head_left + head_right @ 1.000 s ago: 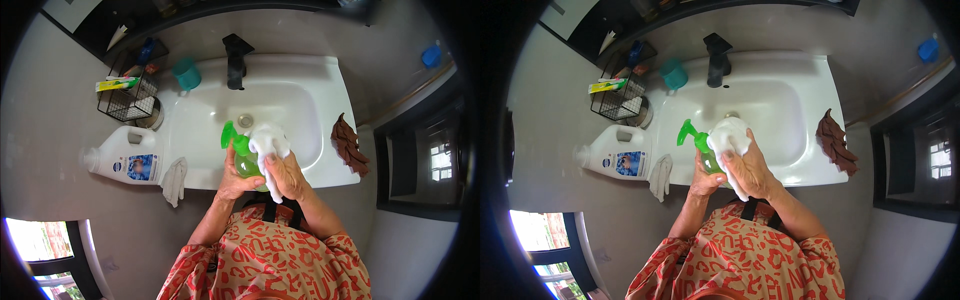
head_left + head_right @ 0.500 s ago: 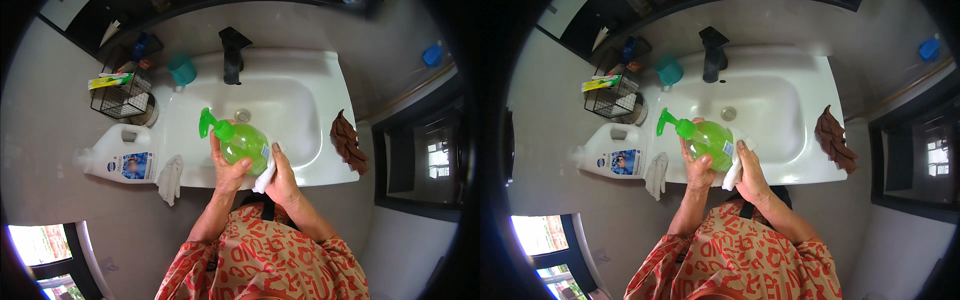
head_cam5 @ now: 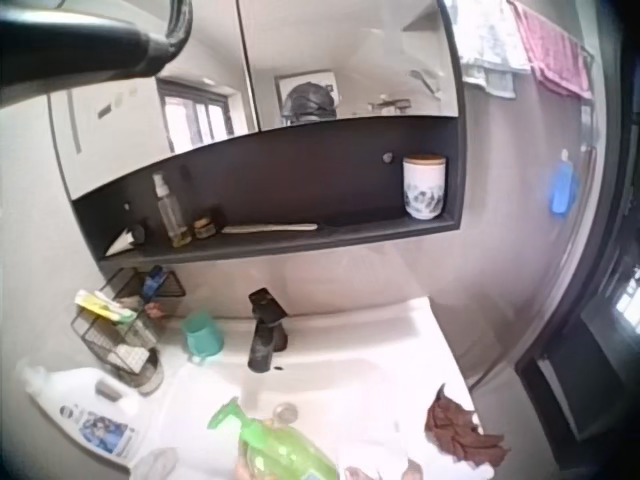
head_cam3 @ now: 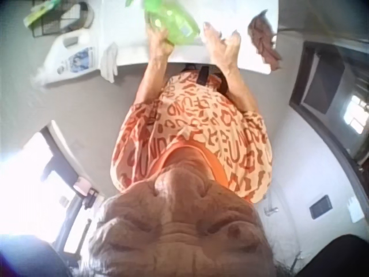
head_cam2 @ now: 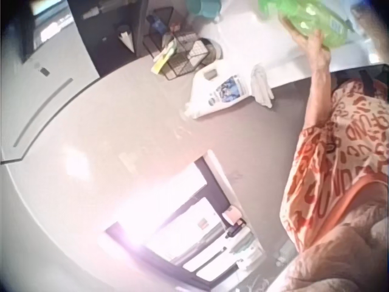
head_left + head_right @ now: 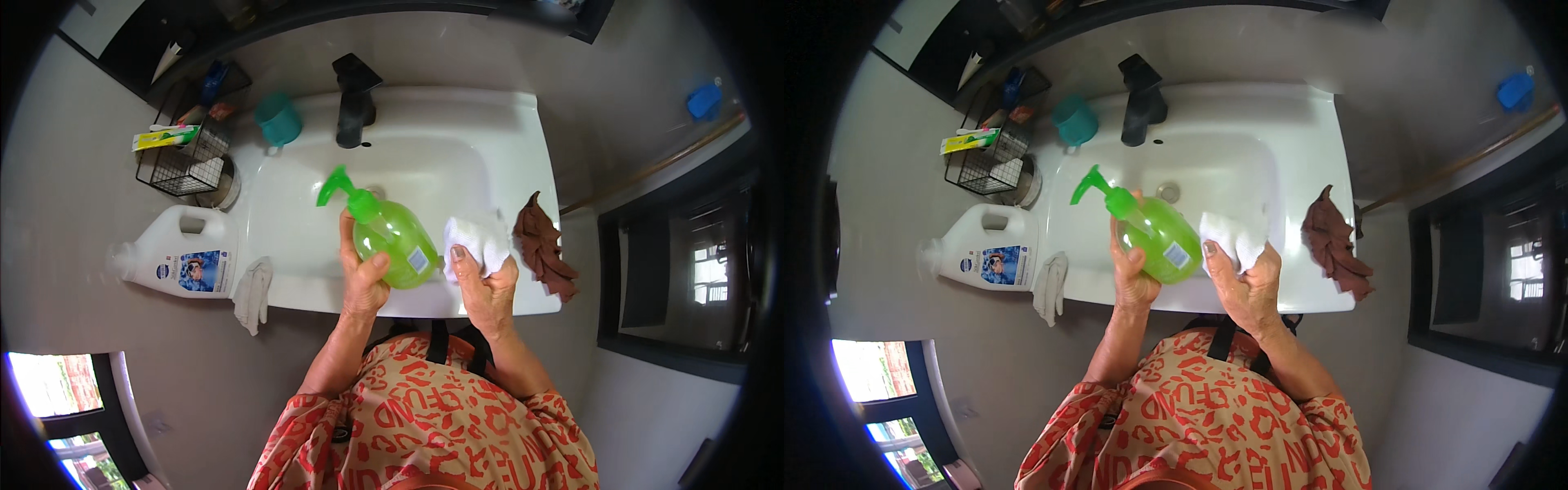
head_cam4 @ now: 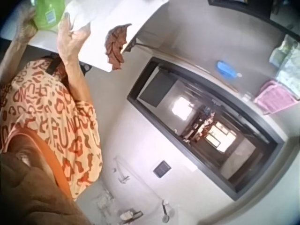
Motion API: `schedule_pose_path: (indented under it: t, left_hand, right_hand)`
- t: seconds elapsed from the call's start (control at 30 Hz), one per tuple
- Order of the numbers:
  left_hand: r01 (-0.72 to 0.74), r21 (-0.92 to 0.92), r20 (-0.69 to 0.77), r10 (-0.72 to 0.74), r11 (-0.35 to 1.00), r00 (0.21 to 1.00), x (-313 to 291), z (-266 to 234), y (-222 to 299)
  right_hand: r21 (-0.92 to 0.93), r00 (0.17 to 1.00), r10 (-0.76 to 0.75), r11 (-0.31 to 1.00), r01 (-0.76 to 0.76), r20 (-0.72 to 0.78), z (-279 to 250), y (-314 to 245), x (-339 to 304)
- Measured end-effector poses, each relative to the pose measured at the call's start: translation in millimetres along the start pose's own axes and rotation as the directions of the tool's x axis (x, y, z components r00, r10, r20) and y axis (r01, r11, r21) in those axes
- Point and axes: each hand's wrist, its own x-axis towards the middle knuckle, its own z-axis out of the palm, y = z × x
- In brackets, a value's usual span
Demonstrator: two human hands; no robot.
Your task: The person wets a white cloth under running water in a sink, then uses the damp cloth to wipe a green soap dispenser, a ceramic jar, a blue mug, and a small spray bottle. The person places each item back on the shelf or counter after wiping it.
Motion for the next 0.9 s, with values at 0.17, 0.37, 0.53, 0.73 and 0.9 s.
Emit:
schedule_pose_path:
  t: [0.17,0.37,0.53,0.73,0.9]
  left_hand:
    - [0.08,0.088,0.135,-0.091,0.993,0.987,-5.6,37.3,-42.2]
    - [0.142,0.141,0.204,-0.169,0.98,0.964,-15.9,92.2,-79.4]
    - [0.192,0.124,0.147,-0.209,0.974,0.967,-34.7,140.2,-102.2]
    - [0.075,0.108,0.017,-0.077,0.991,0.997,-51.8,172.8,-118.7]
    - [0.153,0.103,0.094,-0.162,0.983,0.982,-66.2,178.7,-120.3]
  right_hand:
    - [-0.264,0.885,-0.406,0.849,0.457,0.226,-41.6,-15.0,34.9]
    - [0.042,0.878,-0.066,0.998,0.052,0.474,-114.4,-26.0,68.9]
    - [0.18,0.713,0.249,0.865,-0.468,0.656,-161.7,-35.6,79.5]
    - [0.2,0.845,0.052,0.962,-0.185,0.533,-182.5,-21.2,63.7]
    - [0.311,0.678,0.223,0.759,-0.572,0.7,-210.4,-28.6,65.1]
